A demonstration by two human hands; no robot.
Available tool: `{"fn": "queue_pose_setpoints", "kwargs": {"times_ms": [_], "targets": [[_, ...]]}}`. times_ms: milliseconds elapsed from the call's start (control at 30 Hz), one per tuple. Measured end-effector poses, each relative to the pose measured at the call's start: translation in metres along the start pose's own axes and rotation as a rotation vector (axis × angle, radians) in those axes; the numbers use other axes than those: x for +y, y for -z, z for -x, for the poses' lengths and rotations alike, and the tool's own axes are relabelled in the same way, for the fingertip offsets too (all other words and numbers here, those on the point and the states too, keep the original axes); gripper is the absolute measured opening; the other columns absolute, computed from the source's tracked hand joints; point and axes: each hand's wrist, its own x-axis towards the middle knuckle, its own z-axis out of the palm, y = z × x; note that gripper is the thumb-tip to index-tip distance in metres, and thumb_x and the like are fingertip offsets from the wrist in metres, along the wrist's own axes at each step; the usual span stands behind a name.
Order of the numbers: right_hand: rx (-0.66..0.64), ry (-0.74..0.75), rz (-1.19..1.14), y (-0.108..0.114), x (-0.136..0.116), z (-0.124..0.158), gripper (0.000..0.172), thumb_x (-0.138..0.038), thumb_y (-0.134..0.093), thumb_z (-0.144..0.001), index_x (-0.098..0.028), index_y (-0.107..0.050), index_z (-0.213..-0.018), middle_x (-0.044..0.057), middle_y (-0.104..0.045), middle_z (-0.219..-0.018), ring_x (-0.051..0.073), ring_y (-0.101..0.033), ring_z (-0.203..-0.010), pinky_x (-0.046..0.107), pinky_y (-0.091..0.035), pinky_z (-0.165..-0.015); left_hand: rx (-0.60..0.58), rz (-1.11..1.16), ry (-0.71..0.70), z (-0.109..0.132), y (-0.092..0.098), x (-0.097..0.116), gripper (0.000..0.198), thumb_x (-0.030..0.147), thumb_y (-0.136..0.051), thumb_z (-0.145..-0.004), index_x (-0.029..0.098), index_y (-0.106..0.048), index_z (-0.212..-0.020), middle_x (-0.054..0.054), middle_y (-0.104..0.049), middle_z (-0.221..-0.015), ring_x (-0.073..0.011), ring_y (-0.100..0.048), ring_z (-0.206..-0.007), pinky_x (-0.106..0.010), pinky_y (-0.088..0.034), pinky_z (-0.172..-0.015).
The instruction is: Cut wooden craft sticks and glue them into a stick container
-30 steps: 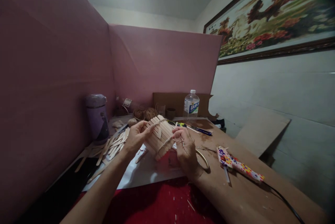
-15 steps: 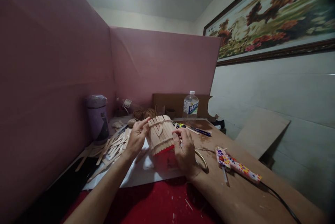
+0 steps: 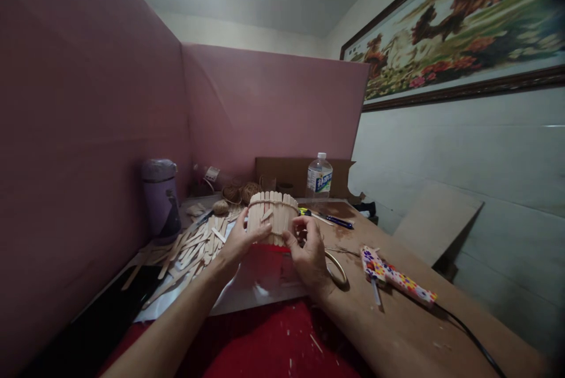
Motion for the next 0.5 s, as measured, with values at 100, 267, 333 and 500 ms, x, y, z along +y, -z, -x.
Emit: {"fn": "queue_pose_setpoints", "kwargs": {"times_ms": [100, 267, 333, 500], "targets": [[0.019, -0.241, -0.226, -0.005, 0.009, -0.001, 0.052, -0.035, -0.074, -0.061, -0.018, -0.05, -0.105, 0.012, -0.058, -0.109, 0.027, -0.055, -0.101, 0.043, -0.046, -0.086, 0.008, -0.021, -0.015, -0.003, 0.003, -0.004, 0.08, 0.039, -0.08, -0.059, 0.019, -0.045, -0.128, -0.014, -0.057, -0.126, -0.0258, -0.062, -0.103, -0.032, -0.052, -0.078], [-0.283, -0.424, -0.713, -0.007, 0.011, -0.002, 0.054, -0.036, -0.075, -0.065, -0.022, -0.052, -0.112, 0.009, -0.064, -0.115, 0.027, -0.062, -0.102, 0.045, -0.049, -0.089, -0.067, -0.011, -0.077, -0.006, 0.006, -0.009, 0.069, 0.049, -0.072, -0.066, 0.017, -0.048, -0.122, -0.014, -0.059, -0.121, -0.0277, -0.058, -0.109, -0.035, -0.05, -0.083], [-0.268, -0.428, -0.758, -0.006, 0.006, 0.0, 0.053, -0.034, -0.075, -0.066, -0.022, -0.053, -0.113, 0.008, -0.065, -0.115, 0.026, -0.062, -0.103, 0.045, -0.048, -0.092, 0.026, -0.027, -0.076, -0.006, 0.006, -0.01, 0.066, 0.055, -0.066, -0.07, 0.017, -0.046, -0.121, -0.015, -0.059, -0.119, -0.0266, -0.058, -0.108, -0.034, -0.05, -0.081], [-0.245, -0.423, -0.76, -0.002, -0.005, 0.001, 0.058, -0.034, -0.072, -0.071, -0.023, -0.049, -0.123, 0.008, -0.063, -0.119, 0.026, -0.062, -0.103, 0.047, -0.048, -0.093, 0.065, -0.052, 0.005, -0.001, 0.002, -0.007, 0.069, 0.052, -0.069, -0.069, 0.02, -0.04, -0.123, -0.014, -0.061, -0.113, -0.0231, -0.065, -0.092, -0.032, -0.051, -0.074]]}}
